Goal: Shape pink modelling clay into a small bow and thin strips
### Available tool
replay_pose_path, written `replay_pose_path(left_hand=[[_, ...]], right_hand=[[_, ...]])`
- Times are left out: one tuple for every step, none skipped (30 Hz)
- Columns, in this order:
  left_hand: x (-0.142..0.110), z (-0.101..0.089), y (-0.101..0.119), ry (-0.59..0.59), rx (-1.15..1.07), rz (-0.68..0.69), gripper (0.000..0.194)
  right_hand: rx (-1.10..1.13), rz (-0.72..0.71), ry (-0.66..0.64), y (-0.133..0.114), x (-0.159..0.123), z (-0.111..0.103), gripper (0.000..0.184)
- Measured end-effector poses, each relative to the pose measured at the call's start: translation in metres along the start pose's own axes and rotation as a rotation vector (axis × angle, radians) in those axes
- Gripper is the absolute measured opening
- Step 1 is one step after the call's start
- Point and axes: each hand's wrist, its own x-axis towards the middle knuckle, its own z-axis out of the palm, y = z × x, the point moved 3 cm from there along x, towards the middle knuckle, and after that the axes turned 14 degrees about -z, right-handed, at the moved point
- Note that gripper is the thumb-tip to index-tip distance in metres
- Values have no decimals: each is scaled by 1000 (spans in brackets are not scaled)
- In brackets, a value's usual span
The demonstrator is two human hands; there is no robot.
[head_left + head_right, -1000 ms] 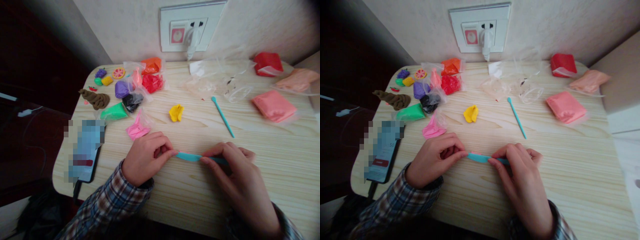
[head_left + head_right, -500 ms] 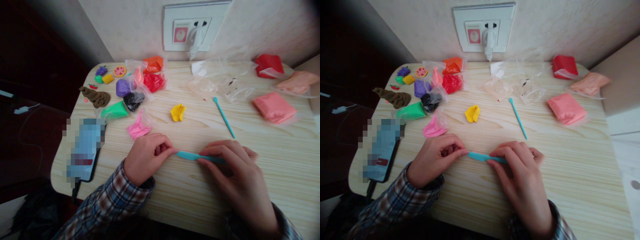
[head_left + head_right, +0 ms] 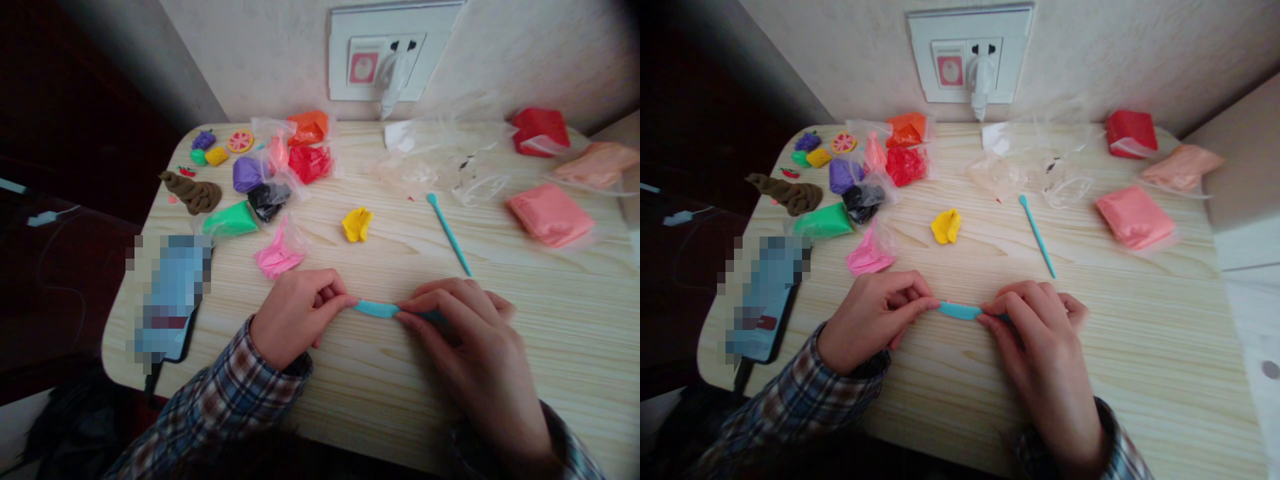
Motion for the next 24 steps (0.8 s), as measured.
replay_pose_path(left_hand=[[0, 0, 0, -1, -1, -5, 19], [0, 0, 1, 1, 0, -6, 19], [1, 0, 1, 5, 3, -3, 19], [0, 0, 2, 12, 8, 2, 19], [0, -1, 2, 20, 16, 8, 19], [0, -1, 2, 30, 25, 14, 19], [0, -1, 2, 42, 34, 19, 20], [-1, -1, 2, 57, 40, 23, 21], [-1, -1, 1, 73, 42, 25, 22], [-1, -1, 1, 88, 40, 28, 23], [-2, -1, 1, 100, 33, 28, 24], [-2, -1, 0, 108, 22, 25, 23], [-2, -1, 0, 110, 10, 22, 22], [-2, 0, 0, 108, -1, 20, 20], [-2, 0, 0, 106, -10, 19, 18], [-2, 0, 1, 103, -14, 22, 16], [-2, 0, 1, 103, -15, 28, 15], [-2, 0, 1, 103, -11, 35, 13], [-2, 0, 2, 102, -6, 41, 13], [-2, 0, 2, 101, -2, 47, 12], [-1, 0, 2, 100, 2, 52, 11], [-1, 0, 2, 95, 3, 57, 10], [-1, 0, 2, 90, 3, 60, 10], [-1, 0, 1, 82, 0, 62, 9]], right_hand=[[-4, -1, 1, 0, 0, 0, 12], [-7, 0, 2, 0, 0, 0, 12], [-10, 2, 5, 0, 0, 0, 13], [-13, 5, 7, 0, 0, 0, 14], [-14, 6, 10, -1, 1, 0, 14], [-15, 8, 10, -1, 1, 0, 15], [-16, 9, 11, -1, 1, 0, 15], [-17, 10, 12, -1, 1, 0, 15], [-17, 11, 13, -1, 0, 0, 15], [-18, 12, 14, -1, 0, 0, 15], [-18, 13, 12, -1, 0, 0, 15], [-18, 13, 11, -1, 0, 0, 15], [-20, 14, 11, -1, 0, 0, 16], [-22, 14, 10, -1, 0, 0, 16], [-23, 12, 11, -1, 0, 0, 16], [-23, 10, 12, -1, 0, 0, 15], [-23, 9, 11, -1, 0, 0, 15], [-22, 7, 8, -1, 0, 0, 14], [-20, 6, 3, -1, 0, 0, 13], [-20, 4, 0, -1, 0, 0, 12], [-20, 5, 0, -1, 0, 0, 11], [-20, 4, 1, -1, 0, 0, 11], [-20, 3, 2, -1, 1, 0, 11], [-20, 3, 4, -1, 1, 0, 11]])
